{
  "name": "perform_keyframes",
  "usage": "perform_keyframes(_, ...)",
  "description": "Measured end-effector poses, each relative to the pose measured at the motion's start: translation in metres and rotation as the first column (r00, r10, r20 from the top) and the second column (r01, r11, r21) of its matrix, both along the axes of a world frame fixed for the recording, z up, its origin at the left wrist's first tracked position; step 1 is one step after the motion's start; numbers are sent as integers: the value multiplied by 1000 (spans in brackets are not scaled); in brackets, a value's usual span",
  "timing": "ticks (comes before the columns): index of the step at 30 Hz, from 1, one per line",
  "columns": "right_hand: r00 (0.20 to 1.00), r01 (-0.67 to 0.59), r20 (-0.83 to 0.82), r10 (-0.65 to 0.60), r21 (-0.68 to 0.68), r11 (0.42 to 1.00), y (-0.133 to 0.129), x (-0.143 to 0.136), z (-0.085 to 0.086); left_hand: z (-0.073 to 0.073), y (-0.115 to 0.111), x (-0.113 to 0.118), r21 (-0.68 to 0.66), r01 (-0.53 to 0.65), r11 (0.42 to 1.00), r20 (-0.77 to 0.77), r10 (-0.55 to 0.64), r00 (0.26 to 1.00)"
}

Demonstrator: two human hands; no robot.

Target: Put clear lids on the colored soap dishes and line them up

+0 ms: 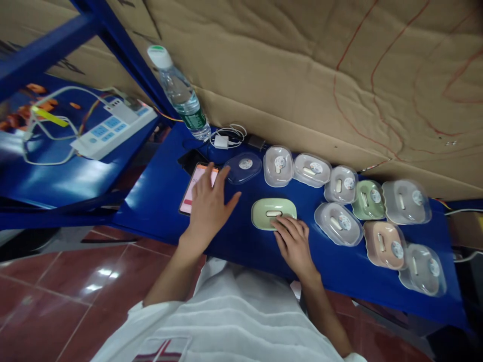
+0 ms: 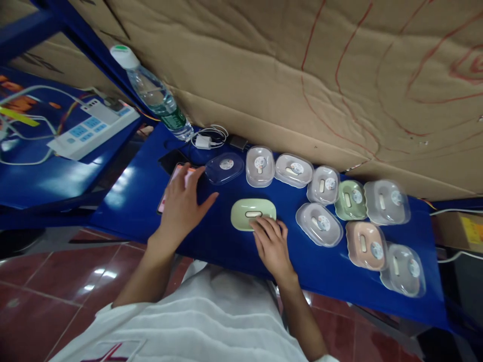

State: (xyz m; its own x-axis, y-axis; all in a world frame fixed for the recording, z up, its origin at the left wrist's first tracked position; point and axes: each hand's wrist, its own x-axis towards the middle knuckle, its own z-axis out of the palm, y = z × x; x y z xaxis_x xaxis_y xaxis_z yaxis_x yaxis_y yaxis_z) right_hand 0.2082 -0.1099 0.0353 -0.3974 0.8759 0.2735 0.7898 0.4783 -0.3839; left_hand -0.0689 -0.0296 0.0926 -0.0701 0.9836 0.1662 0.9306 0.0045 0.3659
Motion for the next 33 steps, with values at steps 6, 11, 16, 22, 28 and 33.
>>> perform_keyframes(6,999,46,-10,-46,16,999,-3,4,1,-17,26,34,-86,173,981,-48,-177,983)
perform_keyframes(11,998,45,-45,-45,2,999,-4,7,1,-27,30,31,-91,176,980,-92,-185,979)
perform_keyframes(16,998,49,-46,-50,-27,998,-3,5,2,-28,28,28,-69,152,986,-42,-155,987)
perform_keyframes(22,997,61,-49,-62,-23,998,-3,6,3,-30,27,27,-75,109,991,32,-107,994)
perform_keyframes(28,986,125,-104,-131,-59,990,-7,6,-3,-12,-7,24,-8,196,981,208,-190,959)
perform_keyframes(33,943,201,-259,-208,-56,978,-7,12,-5,-5,-35,46,14,497,868,246,-485,839)
